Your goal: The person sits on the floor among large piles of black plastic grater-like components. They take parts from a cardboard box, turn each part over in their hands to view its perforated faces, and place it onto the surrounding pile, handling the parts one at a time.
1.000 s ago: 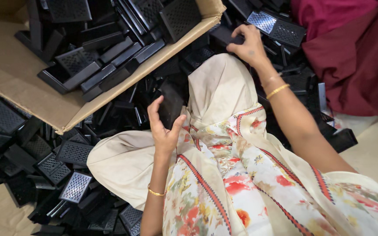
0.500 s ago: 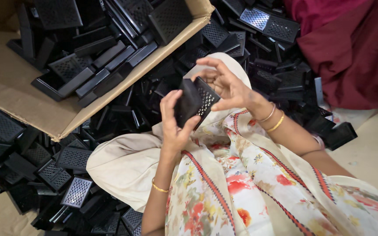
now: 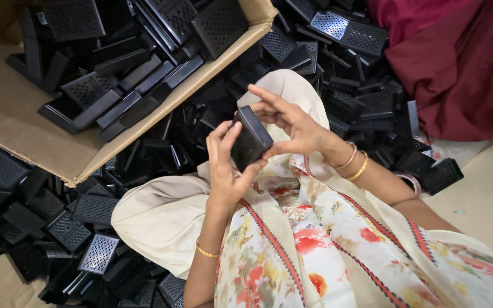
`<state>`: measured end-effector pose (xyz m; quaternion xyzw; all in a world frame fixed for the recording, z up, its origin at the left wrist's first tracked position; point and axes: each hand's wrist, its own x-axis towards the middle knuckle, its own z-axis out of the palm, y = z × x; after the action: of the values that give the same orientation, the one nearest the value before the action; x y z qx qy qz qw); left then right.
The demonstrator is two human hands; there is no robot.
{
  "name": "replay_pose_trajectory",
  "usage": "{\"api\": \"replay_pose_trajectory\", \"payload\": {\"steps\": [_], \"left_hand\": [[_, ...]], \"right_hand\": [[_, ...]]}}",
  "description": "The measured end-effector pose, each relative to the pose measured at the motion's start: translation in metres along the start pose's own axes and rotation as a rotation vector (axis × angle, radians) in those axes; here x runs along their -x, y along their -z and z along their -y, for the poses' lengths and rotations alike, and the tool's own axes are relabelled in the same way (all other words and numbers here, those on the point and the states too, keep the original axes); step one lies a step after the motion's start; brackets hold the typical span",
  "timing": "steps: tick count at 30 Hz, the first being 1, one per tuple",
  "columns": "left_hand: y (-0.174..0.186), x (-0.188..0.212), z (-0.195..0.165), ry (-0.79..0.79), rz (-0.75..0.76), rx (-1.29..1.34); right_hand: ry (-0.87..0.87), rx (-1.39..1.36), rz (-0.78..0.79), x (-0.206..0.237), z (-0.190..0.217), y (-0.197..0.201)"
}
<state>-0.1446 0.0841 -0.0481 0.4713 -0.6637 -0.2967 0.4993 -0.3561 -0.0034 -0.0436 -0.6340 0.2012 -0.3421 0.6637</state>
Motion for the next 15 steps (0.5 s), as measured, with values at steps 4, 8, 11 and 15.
{"api": "replay_pose_trajectory", "payload": {"steps": [4, 8, 11, 15], "left_hand": [[0.002, 0.006, -0.002, -0.020, 0.007, -0.004], [-0.002, 0.007, -0.004, -0.046, -0.063, 0.068], [0.001, 0.003, -0.006, -0.049, -0.021, 0.102], [0.005, 0.000, -0.010, -0.015, 0.065, 0.070]], "right_hand": [[0.042, 0.107, 0.019, 0.000, 0.018, -0.002], [0.061, 0.307, 0.064, -0.002, 0.028, -0.004], [0.049, 0.058, 0.001, -0.003, 0.025, -0.008], [0.074, -0.182, -0.097, -0.002, 0.020, -0.005]]}}
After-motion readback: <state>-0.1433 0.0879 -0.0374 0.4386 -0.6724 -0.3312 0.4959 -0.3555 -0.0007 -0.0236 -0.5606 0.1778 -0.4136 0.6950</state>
